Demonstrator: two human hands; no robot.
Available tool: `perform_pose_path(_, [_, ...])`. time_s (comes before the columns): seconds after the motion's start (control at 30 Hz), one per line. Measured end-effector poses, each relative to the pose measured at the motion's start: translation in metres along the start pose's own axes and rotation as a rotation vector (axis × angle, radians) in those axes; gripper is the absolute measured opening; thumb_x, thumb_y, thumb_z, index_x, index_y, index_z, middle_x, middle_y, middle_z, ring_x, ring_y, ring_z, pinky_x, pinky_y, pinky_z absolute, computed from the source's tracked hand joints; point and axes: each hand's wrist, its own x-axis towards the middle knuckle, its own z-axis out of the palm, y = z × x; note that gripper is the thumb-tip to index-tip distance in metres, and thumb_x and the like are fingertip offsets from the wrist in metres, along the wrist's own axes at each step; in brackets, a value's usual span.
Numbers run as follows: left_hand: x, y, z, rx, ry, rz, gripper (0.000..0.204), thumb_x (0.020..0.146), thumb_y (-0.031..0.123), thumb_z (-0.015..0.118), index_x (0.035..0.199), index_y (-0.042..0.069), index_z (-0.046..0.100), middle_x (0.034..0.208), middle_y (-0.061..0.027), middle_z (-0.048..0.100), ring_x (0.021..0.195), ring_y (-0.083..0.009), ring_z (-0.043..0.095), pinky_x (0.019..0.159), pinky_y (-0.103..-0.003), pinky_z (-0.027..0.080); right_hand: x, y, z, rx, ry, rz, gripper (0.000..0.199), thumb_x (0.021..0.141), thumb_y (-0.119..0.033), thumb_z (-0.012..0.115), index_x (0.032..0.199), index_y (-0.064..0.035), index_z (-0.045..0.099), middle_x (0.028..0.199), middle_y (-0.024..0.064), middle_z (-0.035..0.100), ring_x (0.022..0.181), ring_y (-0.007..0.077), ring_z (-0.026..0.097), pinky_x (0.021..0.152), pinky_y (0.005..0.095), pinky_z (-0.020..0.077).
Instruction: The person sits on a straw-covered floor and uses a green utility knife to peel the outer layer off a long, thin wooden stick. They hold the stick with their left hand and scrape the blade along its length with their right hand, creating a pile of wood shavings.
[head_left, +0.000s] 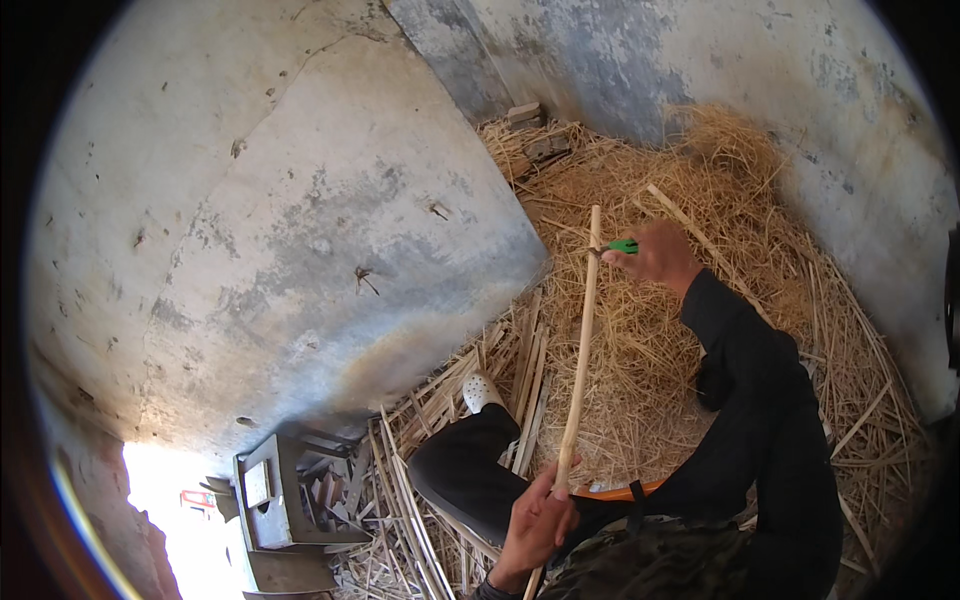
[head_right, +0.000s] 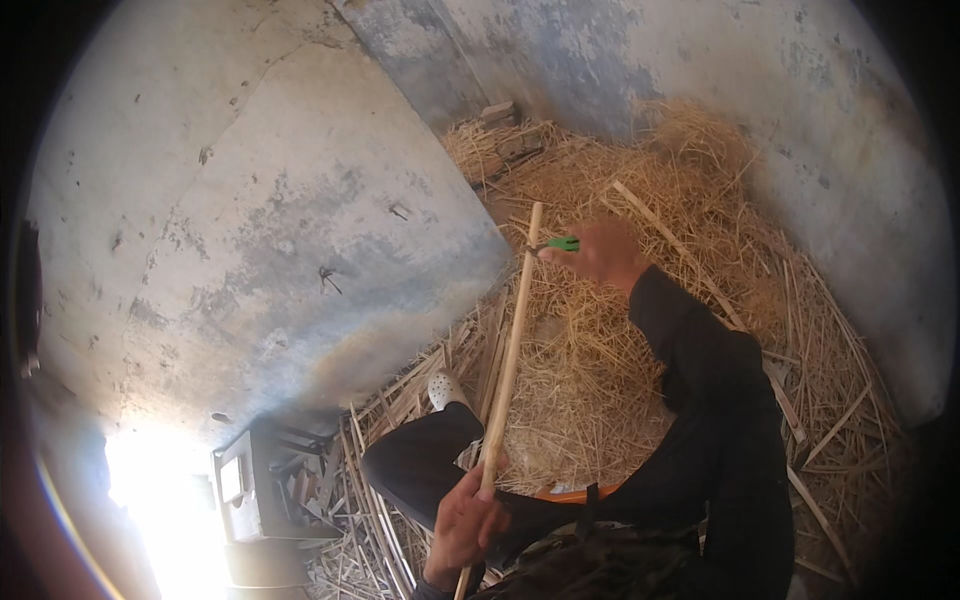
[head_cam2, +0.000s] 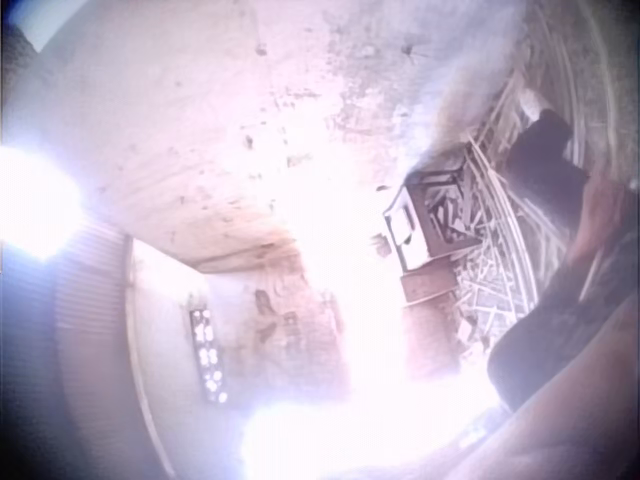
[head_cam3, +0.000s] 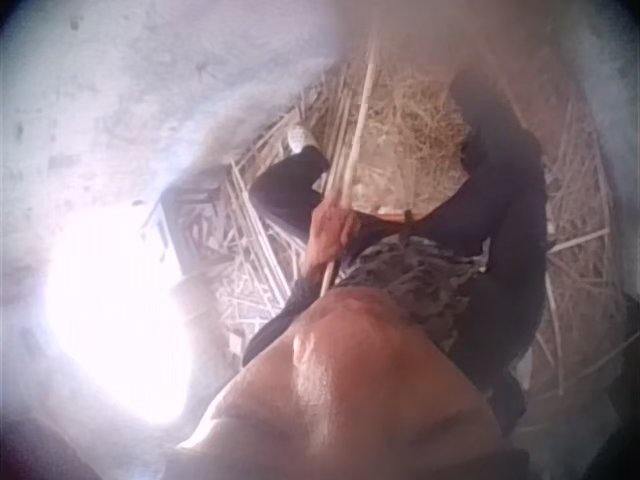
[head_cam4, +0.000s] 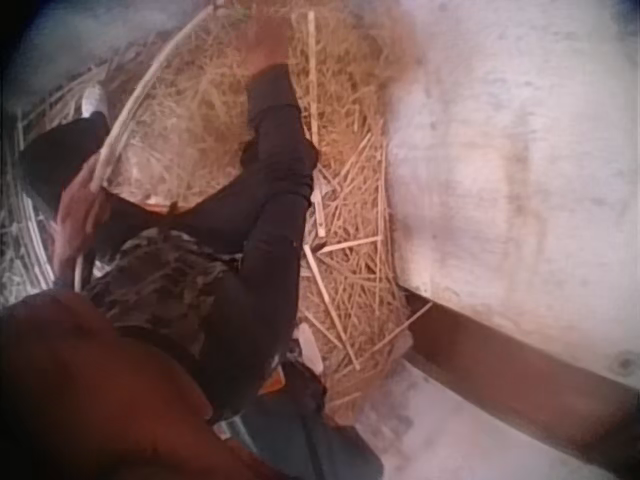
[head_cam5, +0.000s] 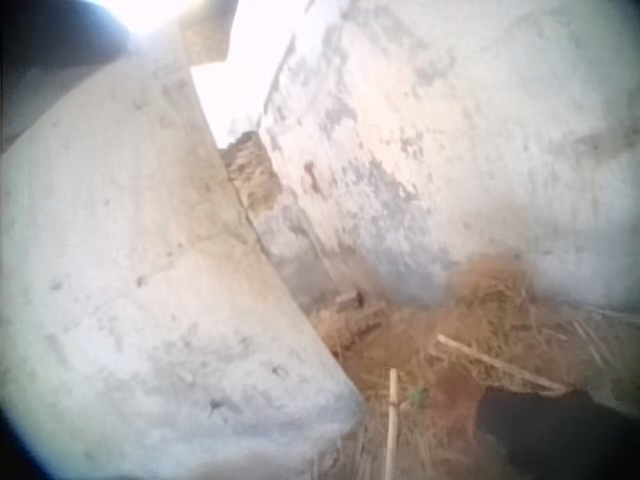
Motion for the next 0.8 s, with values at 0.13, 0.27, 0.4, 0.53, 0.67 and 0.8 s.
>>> perform_pose_path(0.13, [-0.007,0.001,0.008,0.029,-0.033,-0.046,0.046,0.103,0.018,0.042,0.143,-0.002,0.033,0.055,0.0055,0.037,0.046,-0.004,0.036,0.05,-0.019,0.033,0.011,0.03,-0.013,-0.062,0.021,0.173,0.074,0.083,-0.08,0.04,0.047,-0.0149,0.039,0.043,-0.0052,0.025,0.036,0.0109,0.023,0.035,0.0333,0.0191])
perform_pose_path(0.27, [-0.024,-0.013,0.007,0.156,0.006,-0.112,0.044,0.102,0.018,0.044,0.142,0.0,0.035,0.055,0.0045,0.04,0.046,-0.0044,0.038,0.044,-0.018,0.03,0.016,0.1,-0.03,-0.004,-0.046,0.706,0.074,0.082,-0.083,0.034,0.049,-0.0172,0.035,0.046,-0.0052,0.024,0.038,0.0104,0.022,0.038,0.0323,0.0133])
perform_pose_path(0.4, [0.005,-0.016,-0.015,0.098,0.137,0.013,0.047,0.1,0.018,0.047,0.141,-0.002,0.036,0.054,0.0018,0.045,0.044,-0.006,0.04,0.045,-0.019,0.034,0.0,0.087,-0.047,0.059,-0.131,0.595,0.076,0.084,-0.082,0.033,0.05,-0.0142,0.041,0.045,-0.0047,0.025,0.038,0.0109,0.026,0.038,0.033,0.016])
perform_pose_path(0.53, [0.026,-0.003,-0.015,0.159,0.201,0.069,0.049,0.101,0.02,0.044,0.144,-0.001,0.032,0.057,-0.0003,0.051,0.045,-0.0051,0.043,0.043,-0.017,0.033,-0.01,0.003,-0.039,0.178,-0.28,0.386,0.079,0.083,-0.08,0.04,0.067,-0.0069,0.066,0.043,0.0008,0.037,0.039,0.0155,0.042,0.037,0.0357,0.0328])
perform_pose_path(0.67, [0.041,0.002,-0.012,0.122,0.151,0.107,0.049,0.101,0.019,0.045,0.144,-0.001,0.032,0.058,-0.0016,0.053,0.045,-0.0045,0.044,0.042,-0.016,0.034,-0.042,-0.063,-0.022,0.278,-0.235,-0.038,0.069,0.081,-0.075,0.05,0.062,-0.0105,0.064,0.044,0.0003,0.044,0.034,0.0151,0.038,0.036,0.033,0.0299])
perform_pose_path(0.8, [0.043,-0.007,-0.012,0.088,0.152,0.105,0.049,0.101,0.019,0.045,0.143,-0.002,0.033,0.058,-0.0014,0.052,0.045,-0.0044,0.044,0.042,-0.016,0.033,-0.057,-0.105,-0.024,0.331,-0.24,-0.188,0.076,0.076,-0.081,0.048,0.054,-0.0092,0.058,0.041,0.0056,0.044,0.035,0.02,0.048,0.036,0.0361,0.0363])
